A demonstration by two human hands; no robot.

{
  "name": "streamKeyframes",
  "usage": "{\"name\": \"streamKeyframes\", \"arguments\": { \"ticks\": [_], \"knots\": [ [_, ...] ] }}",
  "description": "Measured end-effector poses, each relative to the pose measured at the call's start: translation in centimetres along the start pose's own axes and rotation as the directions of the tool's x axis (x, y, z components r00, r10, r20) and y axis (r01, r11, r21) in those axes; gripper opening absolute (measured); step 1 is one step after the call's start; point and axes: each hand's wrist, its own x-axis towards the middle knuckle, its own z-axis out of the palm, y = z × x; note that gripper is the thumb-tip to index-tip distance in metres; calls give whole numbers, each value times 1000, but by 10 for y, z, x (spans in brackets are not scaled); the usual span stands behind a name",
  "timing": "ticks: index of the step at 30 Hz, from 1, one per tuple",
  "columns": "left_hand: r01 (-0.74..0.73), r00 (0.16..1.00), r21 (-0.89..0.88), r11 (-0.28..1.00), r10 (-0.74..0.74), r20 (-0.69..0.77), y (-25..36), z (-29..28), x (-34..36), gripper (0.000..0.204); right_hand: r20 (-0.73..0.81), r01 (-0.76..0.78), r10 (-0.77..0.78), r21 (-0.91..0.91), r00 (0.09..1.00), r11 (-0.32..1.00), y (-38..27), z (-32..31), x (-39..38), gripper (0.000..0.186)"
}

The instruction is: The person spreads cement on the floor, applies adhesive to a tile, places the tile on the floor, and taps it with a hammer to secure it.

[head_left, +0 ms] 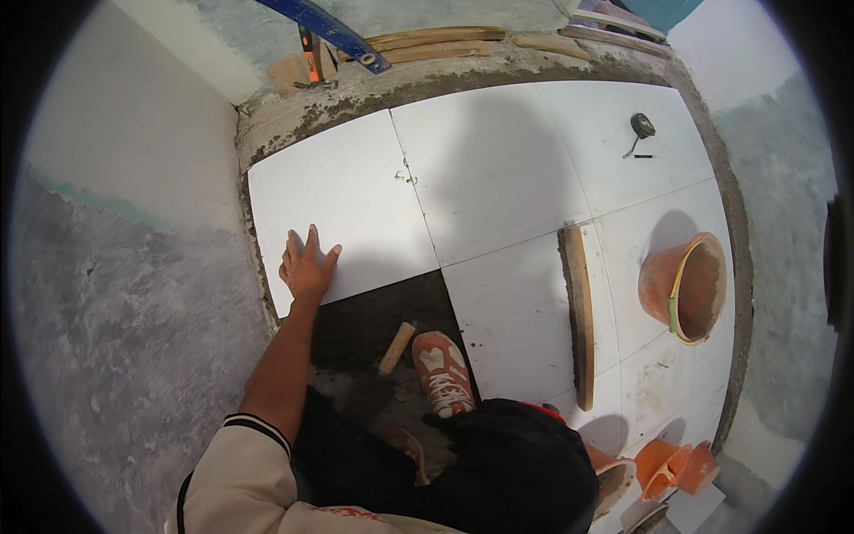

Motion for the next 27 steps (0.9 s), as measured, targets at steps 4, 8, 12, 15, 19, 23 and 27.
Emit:
{"name": "streamKeyframes", "arguments": {
  "ticks": [4, 8, 12, 15, 19, 23, 27],
  "knots": [
    [-17, 1000, -16, 1000, 17, -17, -3, 4, 1, 80, 8, -3, 3, -20, 1000, 1000, 10, -7, -7, 27],
    [-64, 994, -24, 998, 61, -90, -10, 18, 5, 82, -2, 33, -33, -25, 999, 999, 15, -14, -16, 28],
    [-112, 984, -9, 994, 110, -142, -22, 34, 14, 84, 30, 124, -123, -28, 992, 992, 7, -26, -16, 28],
    [-95, 990, -74, 993, 87, -111, -26, 38, 17, 89, 55, 164, -165, 22, 985, 986, -13, -36, -9, 28],
    [-68, 995, 7, 998, 68, -67, -27, 35, 20, 97, 104, 182, -183, 21, 978, 983, -56, -46, 2, 28],
    [-8, 999, 103, 995, 11, -36, -20, 36, 24, 82, 155, 191, -188, -1, 970, 982, -104, -52, 10, 29],
    [-57, 998, 69, 996, 59, -30, -21, 33, 21, 85, 197, 219, -208, -32, 958, 975, -142, -47, 21, 29]
  ]
}}
